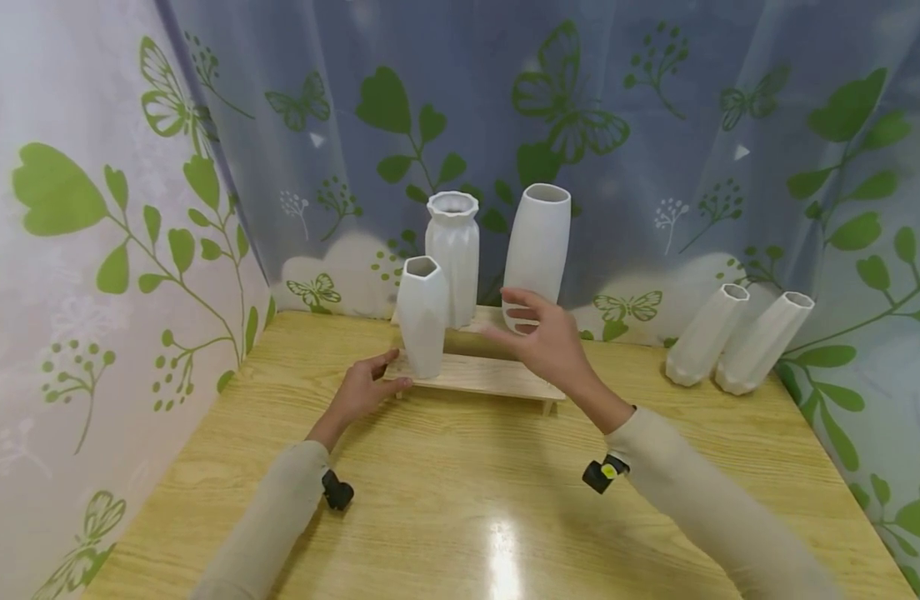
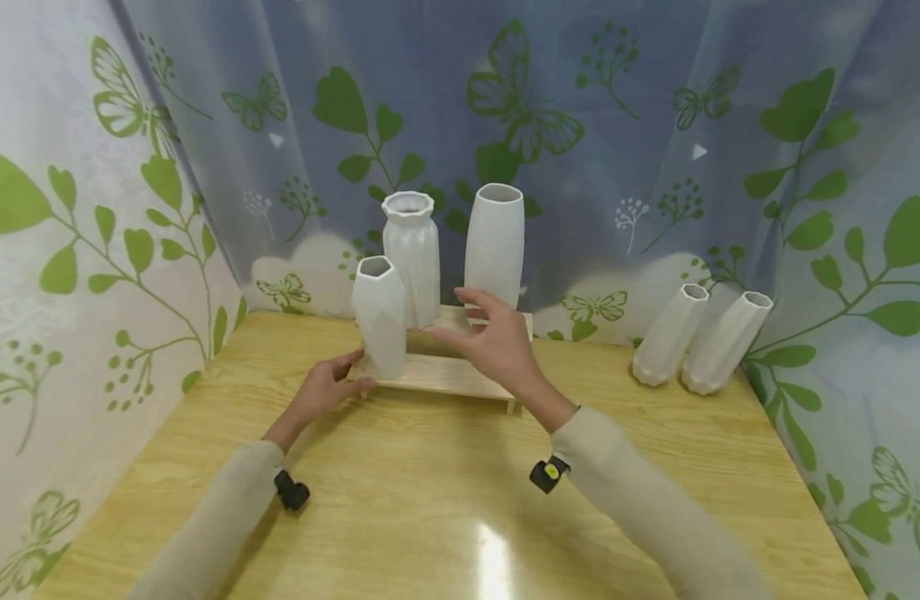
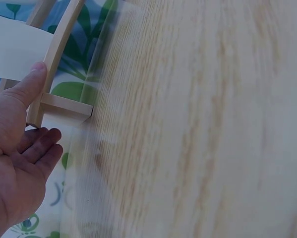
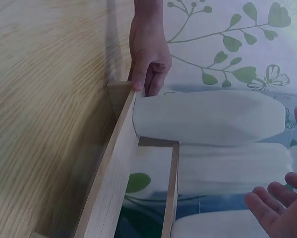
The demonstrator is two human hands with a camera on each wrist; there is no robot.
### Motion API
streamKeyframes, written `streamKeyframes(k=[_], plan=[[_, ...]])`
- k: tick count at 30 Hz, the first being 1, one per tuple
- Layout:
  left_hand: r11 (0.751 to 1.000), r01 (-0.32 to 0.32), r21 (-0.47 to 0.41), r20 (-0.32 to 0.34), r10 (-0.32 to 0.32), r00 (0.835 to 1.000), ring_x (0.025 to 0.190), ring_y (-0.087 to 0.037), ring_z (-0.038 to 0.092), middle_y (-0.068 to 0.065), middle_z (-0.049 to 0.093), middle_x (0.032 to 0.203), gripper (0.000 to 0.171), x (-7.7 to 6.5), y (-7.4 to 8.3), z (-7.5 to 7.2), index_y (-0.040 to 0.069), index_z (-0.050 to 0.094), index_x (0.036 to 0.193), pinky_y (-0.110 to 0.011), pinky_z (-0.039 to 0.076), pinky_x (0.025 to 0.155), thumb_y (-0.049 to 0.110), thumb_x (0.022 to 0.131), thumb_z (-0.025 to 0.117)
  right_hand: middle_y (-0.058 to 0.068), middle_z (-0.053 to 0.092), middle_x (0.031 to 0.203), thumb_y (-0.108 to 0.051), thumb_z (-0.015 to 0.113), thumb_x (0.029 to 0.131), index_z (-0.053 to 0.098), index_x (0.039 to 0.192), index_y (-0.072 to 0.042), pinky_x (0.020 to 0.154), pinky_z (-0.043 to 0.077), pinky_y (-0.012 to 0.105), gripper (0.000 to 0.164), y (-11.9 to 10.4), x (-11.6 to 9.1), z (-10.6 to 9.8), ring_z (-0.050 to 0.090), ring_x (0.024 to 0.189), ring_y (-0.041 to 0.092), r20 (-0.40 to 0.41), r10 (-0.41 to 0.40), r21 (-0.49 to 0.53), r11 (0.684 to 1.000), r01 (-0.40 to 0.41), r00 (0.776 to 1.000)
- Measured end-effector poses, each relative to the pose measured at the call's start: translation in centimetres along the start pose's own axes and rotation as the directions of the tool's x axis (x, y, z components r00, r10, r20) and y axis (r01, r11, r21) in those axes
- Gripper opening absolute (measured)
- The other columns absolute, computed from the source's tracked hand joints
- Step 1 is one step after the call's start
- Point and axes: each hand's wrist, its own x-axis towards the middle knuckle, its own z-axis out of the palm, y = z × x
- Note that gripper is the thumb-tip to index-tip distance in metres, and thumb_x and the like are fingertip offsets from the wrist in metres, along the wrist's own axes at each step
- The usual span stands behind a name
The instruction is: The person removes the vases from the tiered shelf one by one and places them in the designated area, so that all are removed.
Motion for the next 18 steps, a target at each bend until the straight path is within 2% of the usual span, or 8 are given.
streamKeyframes(k=[3,10,15,18], plan=[[1.000,-0.012,0.003,0.001,0.012,1.000,0.146,-0.038,0.041,-0.016,0.039,0.160,0.076,0.0,-0.1,0.0,0.003,0.041,0.156,-0.050,0.041,0.114,0.034,0.095,0.075,0.006,0.060,0.143,-0.043,0.086,0.083,0.059,0.144,-0.016,0.100,0.055,0.049,0.072,-0.3,0.6,1.1,0.063,0.124,0.033,0.001,0.007,0.013,1.000,-0.007,1.000],[0.999,-0.037,0.011,0.001,0.037,0.999,0.145,-0.037,0.041,-0.016,0.040,0.160,0.077,0.0,-0.4,0.1,0.002,0.042,0.156,-0.051,0.041,0.114,0.036,0.095,0.075,0.014,0.061,0.139,-0.039,0.088,0.082,0.059,0.143,-0.009,0.101,0.054,0.048,0.074,-0.5,2.0,3.6,0.063,0.122,0.032,-0.011,-0.004,0.050,0.999,0.004,1.000],[0.999,-0.043,0.003,0.000,0.043,0.999,0.144,-0.038,0.042,-0.017,0.040,0.160,0.077,0.0,-0.5,0.0,0.003,0.042,0.155,-0.051,0.043,0.112,0.037,0.094,0.075,0.015,0.061,0.140,-0.037,0.089,0.081,0.058,0.143,-0.008,0.101,0.053,0.052,0.075,-0.4,2.7,5.3,0.062,0.123,0.037,-0.024,-0.009,0.098,0.995,0.012,1.000],[0.999,-0.041,-0.001,-0.006,0.041,0.999,0.144,-0.038,0.043,-0.017,0.041,0.159,0.077,0.0,-0.5,-0.1,0.003,0.043,0.155,-0.051,0.043,0.112,0.036,0.094,0.076,0.012,0.060,0.142,-0.039,0.089,0.081,0.058,0.144,-0.010,0.102,0.053,0.052,0.076,-0.4,3.1,6.3,0.062,0.124,0.036,-0.029,-0.005,0.124,0.992,0.009,1.000]])
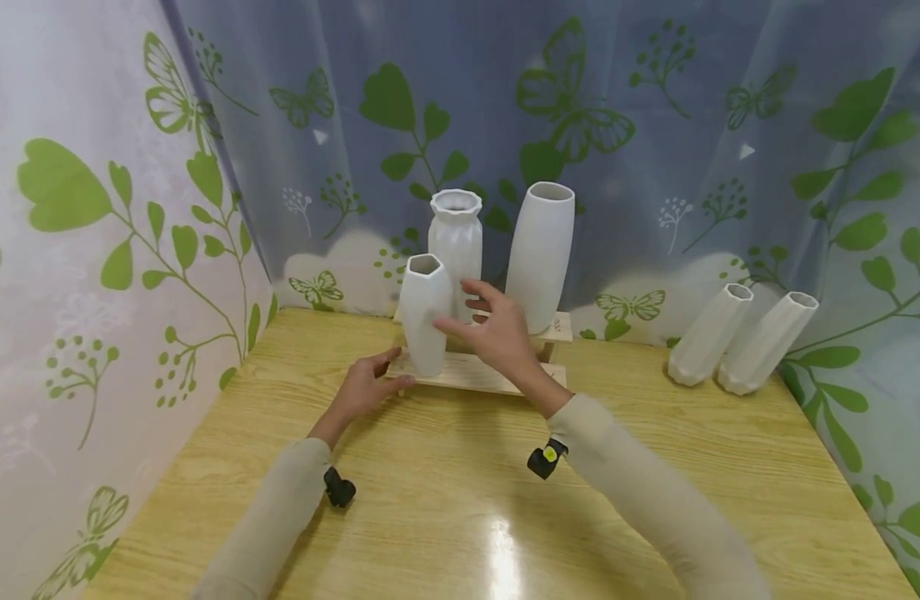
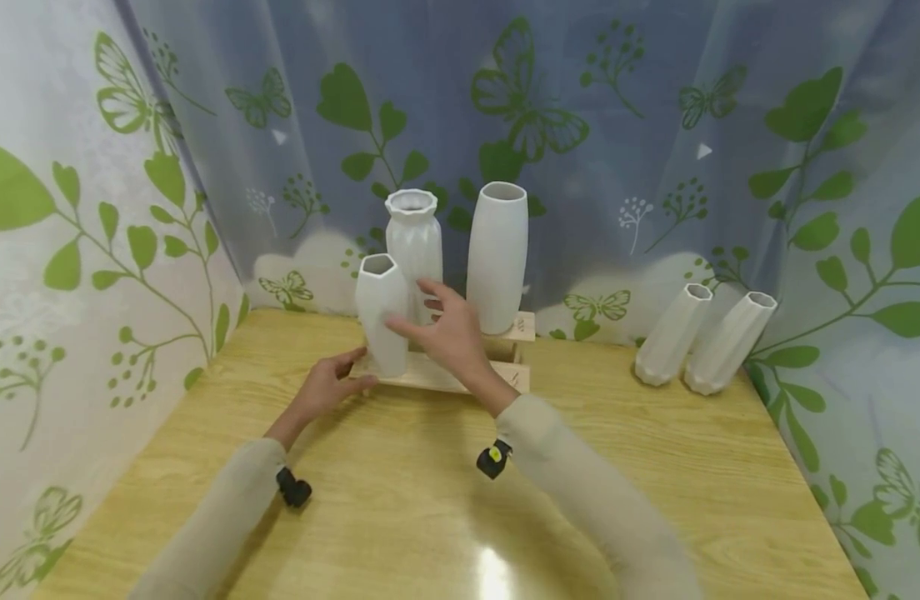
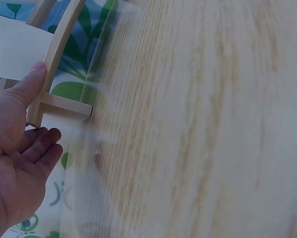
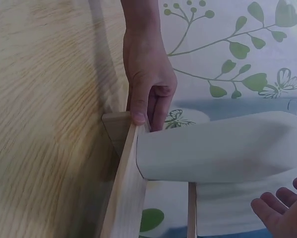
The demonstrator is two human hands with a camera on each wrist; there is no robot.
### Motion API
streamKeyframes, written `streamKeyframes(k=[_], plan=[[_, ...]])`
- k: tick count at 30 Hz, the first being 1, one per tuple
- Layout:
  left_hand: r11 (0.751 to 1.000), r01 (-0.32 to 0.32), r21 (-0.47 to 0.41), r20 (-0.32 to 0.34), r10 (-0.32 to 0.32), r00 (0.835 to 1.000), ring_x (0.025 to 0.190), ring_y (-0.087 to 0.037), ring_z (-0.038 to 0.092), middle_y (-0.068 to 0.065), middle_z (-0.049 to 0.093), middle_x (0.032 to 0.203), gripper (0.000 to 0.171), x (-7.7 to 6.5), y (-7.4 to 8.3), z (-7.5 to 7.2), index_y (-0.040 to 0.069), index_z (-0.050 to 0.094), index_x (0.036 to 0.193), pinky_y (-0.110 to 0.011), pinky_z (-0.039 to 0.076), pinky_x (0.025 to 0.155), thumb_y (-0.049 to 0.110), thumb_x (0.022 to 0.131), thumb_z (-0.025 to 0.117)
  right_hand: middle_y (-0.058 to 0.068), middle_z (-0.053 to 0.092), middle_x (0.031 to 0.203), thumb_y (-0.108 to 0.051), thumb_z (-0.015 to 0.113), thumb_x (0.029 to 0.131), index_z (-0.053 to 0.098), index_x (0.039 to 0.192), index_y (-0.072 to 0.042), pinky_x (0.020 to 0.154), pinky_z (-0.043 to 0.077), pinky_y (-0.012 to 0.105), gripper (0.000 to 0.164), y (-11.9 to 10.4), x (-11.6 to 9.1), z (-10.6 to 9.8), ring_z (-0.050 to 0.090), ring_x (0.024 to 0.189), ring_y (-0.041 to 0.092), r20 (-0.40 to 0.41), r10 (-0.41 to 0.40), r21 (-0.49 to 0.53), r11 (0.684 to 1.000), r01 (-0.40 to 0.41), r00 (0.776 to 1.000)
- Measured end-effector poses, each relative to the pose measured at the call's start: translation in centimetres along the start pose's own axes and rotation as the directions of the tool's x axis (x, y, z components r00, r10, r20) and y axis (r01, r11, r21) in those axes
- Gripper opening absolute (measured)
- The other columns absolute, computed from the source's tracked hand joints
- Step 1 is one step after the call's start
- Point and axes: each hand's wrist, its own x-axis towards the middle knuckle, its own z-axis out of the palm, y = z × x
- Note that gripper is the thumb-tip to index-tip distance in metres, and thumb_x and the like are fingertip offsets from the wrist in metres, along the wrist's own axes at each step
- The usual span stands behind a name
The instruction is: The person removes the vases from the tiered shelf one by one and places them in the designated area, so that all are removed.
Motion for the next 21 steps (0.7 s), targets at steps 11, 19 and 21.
streamKeyframes(k=[11,19,21], plan=[[1.000,0.017,-0.013,0.005,-0.017,1.000,0.145,-0.037,0.041,-0.016,0.039,0.160,0.076,0.0,0.1,0.0,0.004,0.042,0.156,-0.050,0.042,0.113,0.036,0.095,0.075,0.008,0.063,0.135,-0.039,0.089,0.080,0.056,0.144,-0.011,0.098,0.055,0.050,0.077,0.6,0.8,2.7,0.065,0.117,0.029,-0.045,-0.020,0.007,1.000,0.020,0.999],[1.000,0.011,-0.018,0.006,-0.011,1.000,0.145,-0.037,0.042,-0.015,0.039,0.160,0.077,0.0,0.2,0.0,0.005,0.042,0.156,-0.050,0.044,0.111,0.036,0.095,0.075,0.007,0.066,0.126,-0.039,0.091,0.078,0.058,0.139,-0.009,0.092,0.058,0.046,0.075,0.4,1.0,3.7,0.066,0.111,0.027,-0.099,-0.028,-0.045,0.999,0.024,0.995],[1.000,0.011,-0.018,0.005,-0.011,1.000,0.144,-0.037,0.042,-0.015,0.040,0.160,0.077,0.0,0.1,0.0,0.005,0.042,0.156,-0.050,0.044,0.111,0.036,0.095,0.075,0.006,0.067,0.124,-0.040,0.091,0.078,0.059,0.137,-0.009,0.091,0.059,0.044,0.074,0.4,1.0,3.9,0.066,0.110,0.025,-0.110,-0.028,-0.063,0.998,0.022,0.994]])
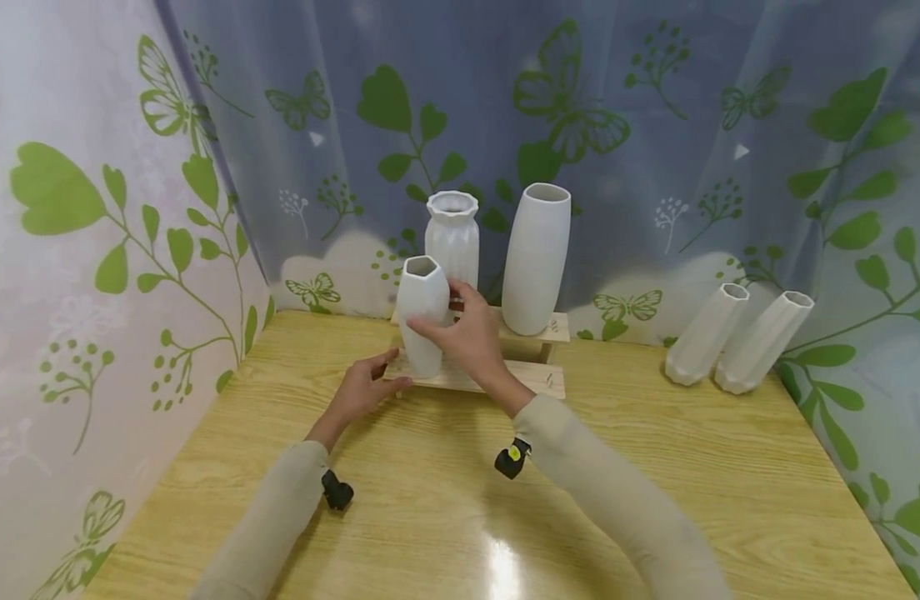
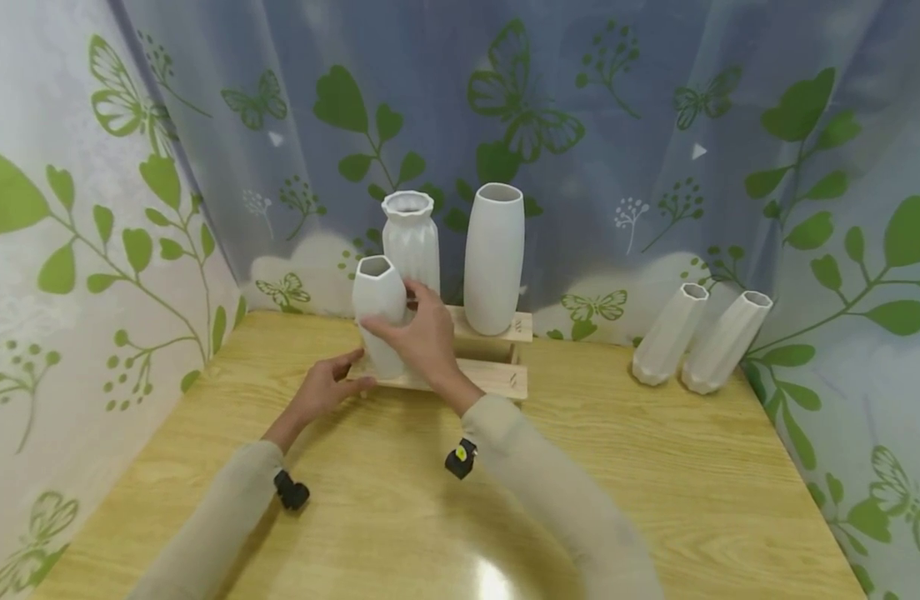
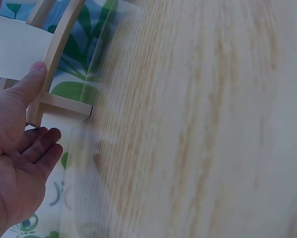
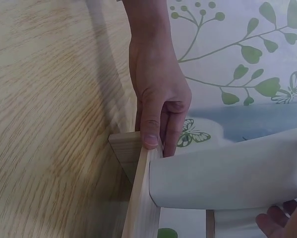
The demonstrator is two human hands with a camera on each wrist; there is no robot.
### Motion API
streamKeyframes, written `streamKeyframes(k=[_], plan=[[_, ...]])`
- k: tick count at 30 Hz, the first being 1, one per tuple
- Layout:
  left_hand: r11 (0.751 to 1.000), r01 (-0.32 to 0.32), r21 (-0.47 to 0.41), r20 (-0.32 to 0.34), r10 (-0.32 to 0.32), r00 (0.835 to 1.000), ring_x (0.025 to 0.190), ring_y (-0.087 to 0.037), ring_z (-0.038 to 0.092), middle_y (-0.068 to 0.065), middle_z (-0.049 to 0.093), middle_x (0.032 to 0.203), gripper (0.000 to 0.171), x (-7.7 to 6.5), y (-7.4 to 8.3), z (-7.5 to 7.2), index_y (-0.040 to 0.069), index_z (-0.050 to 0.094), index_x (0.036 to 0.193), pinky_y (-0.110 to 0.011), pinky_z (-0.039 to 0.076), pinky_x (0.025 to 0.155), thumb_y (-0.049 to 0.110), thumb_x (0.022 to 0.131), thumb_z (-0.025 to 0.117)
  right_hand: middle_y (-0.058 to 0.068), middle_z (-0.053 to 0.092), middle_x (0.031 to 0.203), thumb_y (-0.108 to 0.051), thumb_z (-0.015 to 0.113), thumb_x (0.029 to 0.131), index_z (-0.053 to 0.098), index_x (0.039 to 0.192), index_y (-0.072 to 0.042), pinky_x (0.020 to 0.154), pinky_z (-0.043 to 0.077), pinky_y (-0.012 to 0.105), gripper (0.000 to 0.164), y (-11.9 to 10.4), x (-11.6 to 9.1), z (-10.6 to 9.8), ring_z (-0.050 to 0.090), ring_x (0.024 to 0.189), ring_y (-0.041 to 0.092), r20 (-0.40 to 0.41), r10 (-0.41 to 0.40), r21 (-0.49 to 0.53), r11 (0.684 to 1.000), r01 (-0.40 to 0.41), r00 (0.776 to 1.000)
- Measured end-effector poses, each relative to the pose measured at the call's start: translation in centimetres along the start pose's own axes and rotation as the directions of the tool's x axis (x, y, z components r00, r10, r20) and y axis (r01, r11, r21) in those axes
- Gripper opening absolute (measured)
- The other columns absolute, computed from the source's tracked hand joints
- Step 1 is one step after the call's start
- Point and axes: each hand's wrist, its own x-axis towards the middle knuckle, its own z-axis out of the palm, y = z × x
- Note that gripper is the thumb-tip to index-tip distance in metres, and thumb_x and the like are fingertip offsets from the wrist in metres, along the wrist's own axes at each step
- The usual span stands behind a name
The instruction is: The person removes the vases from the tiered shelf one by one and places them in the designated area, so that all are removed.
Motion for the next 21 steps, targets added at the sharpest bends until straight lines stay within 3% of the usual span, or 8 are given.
streamKeyframes(k=[21], plan=[[1.000,-0.009,-0.023,0.001,0.009,1.000,0.143,-0.038,0.043,-0.015,0.038,0.161,0.078,0.4,-0.6,0.0,0.004,0.040,0.156,-0.049,0.048,0.107,0.037,0.094,0.076,0.007,0.065,0.115,-0.046,0.091,0.076,0.060,0.129,-0.009,0.087,0.055,0.043,0.072,-0.2,0.1,1.2,0.063,0.106,0.023,-0.104,-0.035,-0.167,0.986,0.017,0.994]])
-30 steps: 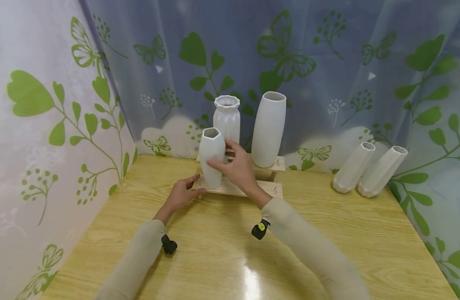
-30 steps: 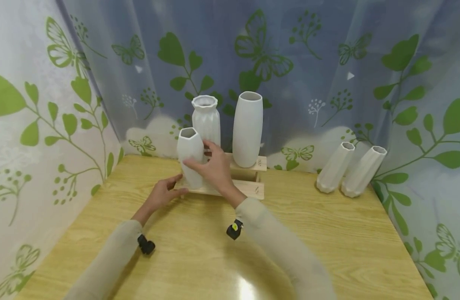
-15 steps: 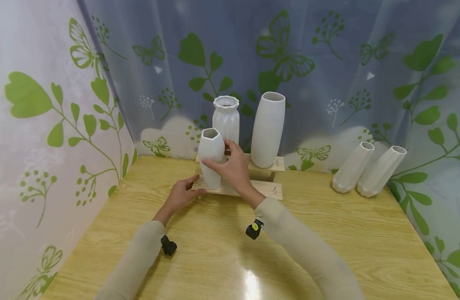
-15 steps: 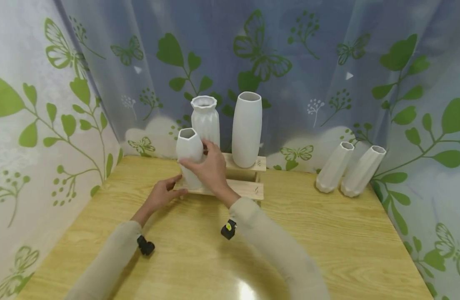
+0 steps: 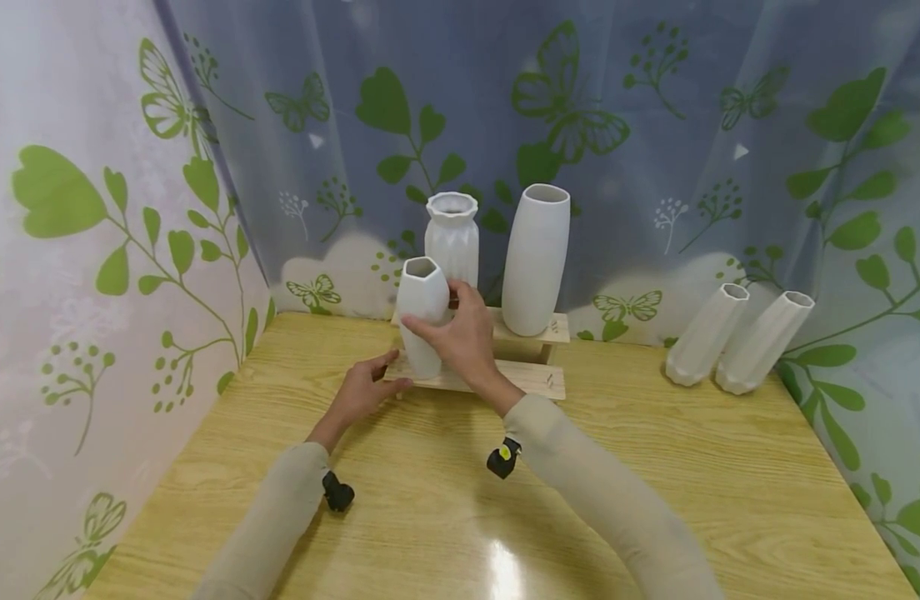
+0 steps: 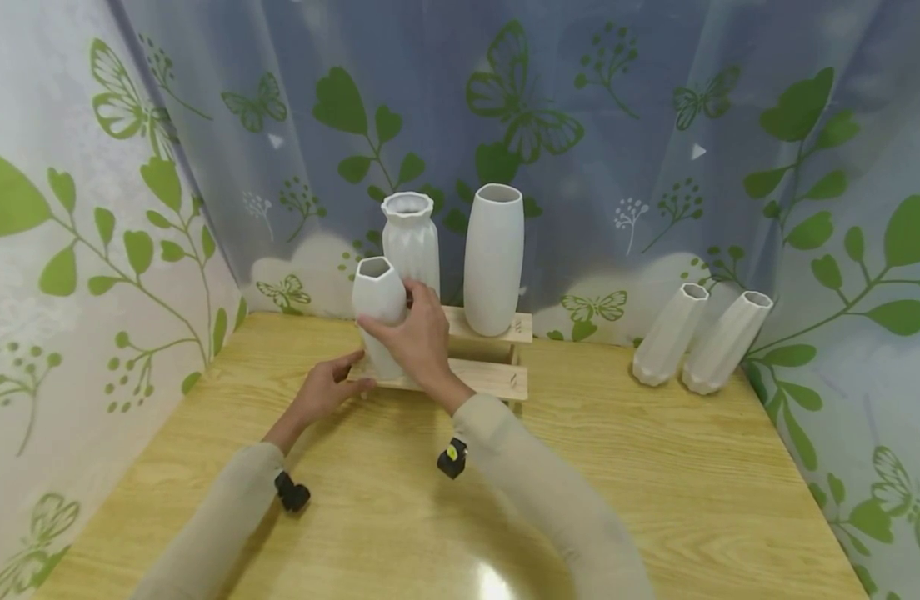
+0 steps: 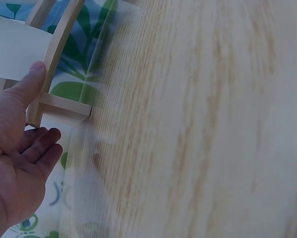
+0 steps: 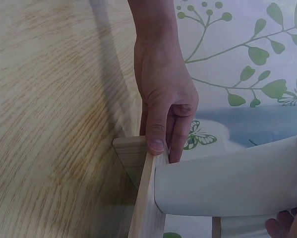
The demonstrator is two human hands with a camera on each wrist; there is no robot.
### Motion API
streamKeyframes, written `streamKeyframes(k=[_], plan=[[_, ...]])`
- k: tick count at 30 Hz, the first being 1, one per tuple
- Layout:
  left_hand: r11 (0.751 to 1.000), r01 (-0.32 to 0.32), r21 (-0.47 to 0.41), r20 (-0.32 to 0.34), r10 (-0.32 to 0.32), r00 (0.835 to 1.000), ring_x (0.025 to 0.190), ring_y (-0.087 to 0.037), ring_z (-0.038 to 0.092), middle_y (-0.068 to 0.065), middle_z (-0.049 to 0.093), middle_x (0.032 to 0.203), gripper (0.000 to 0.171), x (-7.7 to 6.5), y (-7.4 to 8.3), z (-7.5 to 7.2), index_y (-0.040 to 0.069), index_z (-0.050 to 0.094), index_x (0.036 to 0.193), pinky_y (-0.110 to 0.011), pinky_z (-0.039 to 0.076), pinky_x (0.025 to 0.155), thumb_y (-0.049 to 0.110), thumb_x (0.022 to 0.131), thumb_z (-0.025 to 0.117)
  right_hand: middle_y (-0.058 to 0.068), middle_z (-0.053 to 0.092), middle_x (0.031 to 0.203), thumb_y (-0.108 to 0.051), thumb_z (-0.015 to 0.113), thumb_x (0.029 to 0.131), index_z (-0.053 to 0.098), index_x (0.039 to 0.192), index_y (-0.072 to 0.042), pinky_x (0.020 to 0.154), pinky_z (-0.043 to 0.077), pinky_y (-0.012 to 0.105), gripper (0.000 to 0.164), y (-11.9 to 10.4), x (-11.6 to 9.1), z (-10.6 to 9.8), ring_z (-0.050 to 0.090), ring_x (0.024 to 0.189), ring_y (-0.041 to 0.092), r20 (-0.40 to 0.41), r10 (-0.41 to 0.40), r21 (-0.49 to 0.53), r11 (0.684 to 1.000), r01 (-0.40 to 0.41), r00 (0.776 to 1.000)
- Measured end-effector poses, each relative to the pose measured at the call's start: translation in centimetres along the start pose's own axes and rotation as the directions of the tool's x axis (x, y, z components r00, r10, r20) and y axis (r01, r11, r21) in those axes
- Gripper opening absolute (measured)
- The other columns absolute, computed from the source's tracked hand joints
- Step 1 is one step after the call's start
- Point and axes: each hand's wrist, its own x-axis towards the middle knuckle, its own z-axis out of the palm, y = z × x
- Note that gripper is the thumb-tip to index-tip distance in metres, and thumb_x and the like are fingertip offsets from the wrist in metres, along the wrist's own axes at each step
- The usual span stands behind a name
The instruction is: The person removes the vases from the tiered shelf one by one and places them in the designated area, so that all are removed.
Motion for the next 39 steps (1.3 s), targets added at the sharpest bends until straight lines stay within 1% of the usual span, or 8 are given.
streamKeyframes(k=[5,10,17,22,25,29,33,39], plan=[[1.000,0.002,-0.006,0.006,-0.002,1.000,0.144,-0.038,0.042,-0.015,0.037,0.161,0.078,0.0,0.1,0.1,0.005,0.040,0.157,-0.050,0.047,0.108,0.037,0.095,0.075,0.006,0.066,0.114,-0.045,0.090,0.077,0.061,0.127,-0.010,0.087,0.056,0.043,0.069,0.1,-0.1,-0.2,0.064,0.105,0.021,0.000,-0.004,0.006,1.000,0.004,1.000],[1.000,0.010,-0.003,0.004,-0.010,1.000,0.145,-0.038,0.041,-0.014,0.037,0.161,0.078,0.1,0.2,0.3,0.005,0.040,0.157,-0.050,0.046,0.109,0.037,0.095,0.075,0.006,0.067,0.115,-0.043,0.091,0.076,0.061,0.127,-0.009,0.086,0.058,0.041,0.068,0.2,-0.2,-0.3,0.065,0.104,0.020,-0.003,-0.002,0.041,0.999,0.002,1.000],[1.000,0.011,-0.011,0.015,-0.011,1.000,0.145,-0.039,0.041,-0.015,0.036,0.162,0.080,-0.1,0.7,0.4,0.004,0.038,0.157,-0.049,0.048,0.107,0.037,0.095,0.075,0.005,0.067,0.114,-0.040,0.093,0.075,0.062,0.124,-0.008,0.087,0.059,0.037,0.066,0.5,-0.3,-1.0,0.065,0.103,0.019,-0.004,-0.009,0.099,0.995,0.010,1.000],[1.000,0.009,0.002,0.012,-0.009,1.000,0.144,-0.038,0.041,-0.014,0.036,0.162,0.080,-0.1,0.9,0.4,0.003,0.038,0.157,-0.049,0.048,0.107,0.037,0.095,0.074,0.005,0.066,0.117,-0.037,0.093,0.075,0.062,0.124,-0.008,0.088,0.060,0.038,0.065,0.4,-0.6,-2.2,0.065,0.106,0.018,0.010,-0.021,0.164,0.986,0.019,1.000],[1.000,0.011,0.015,0.014,-0.011,1.000,0.145,-0.038,0.041,-0.012,0.035,0.163,0.080,-0.2,0.8,0.4,0.004,0.037,0.158,-0.049,0.048,0.107,0.038,0.095,0.074,0.006,0.065,0.120,-0.037,0.094,0.075,0.062,0.124,-0.008,0.087,0.060,0.038,0.065,0.3,-0.9,-3.1,0.064,0.109,0.019,0.022,-0.024,0.182,0.983,0.020,0.999],[1.000,0.011,0.010,0.011,-0.011,1.000,0.145,-0.037,0.040,-0.011,0.035,0.163,0.081,-0.3,0.7,0.4,0.006,0.038,0.158,-0.050,0.048,0.106,0.040,0.095,0.074,0.006,0.065,0.121,-0.035,0.094,0.075,0.062,0.124,-0.007,0.086,0.061,0.039,0.065,0.0,-1.3,-4.4,0.065,0.111,0.021,0.033,-0.021,0.186,0.982,0.014,0.999],[1.000,-0.003,0.005,0.004,0.003,1.000,0.145,-0.037,0.041,-0.012,0.036,0.163,0.081,-0.3,0.5,0.4,0.005,0.038,0.158,-0.050,0.048,0.106,0.040,0.094,0.074,0.006,0.066,0.121,-0.034,0.094,0.075,0.062,0.123,-0.008,0.087,0.061,0.041,0.063,-0.1,-1.7,-5.7,0.066,0.111,0.022,0.044,-0.009,0.193,0.981,0.001,0.999],[1.000,-0.015,0.015,-0.002,0.015,1.000,0.144,-0.038,0.043,-0.012,0.037,0.162,0.080,-0.4,0.3,0.2,0.005,0.039,0.158,-0.051,0.049,0.105,0.039,0.094,0.074,0.005,0.067,0.121,-0.035,0.094,0.075,0.063,0.124,-0.009,0.089,0.060,0.042,0.064,0.1,-2.4,-7.5,0.066,0.111,0.022,0.048,-0.001,0.172,0.985,-0.007,0.999]])
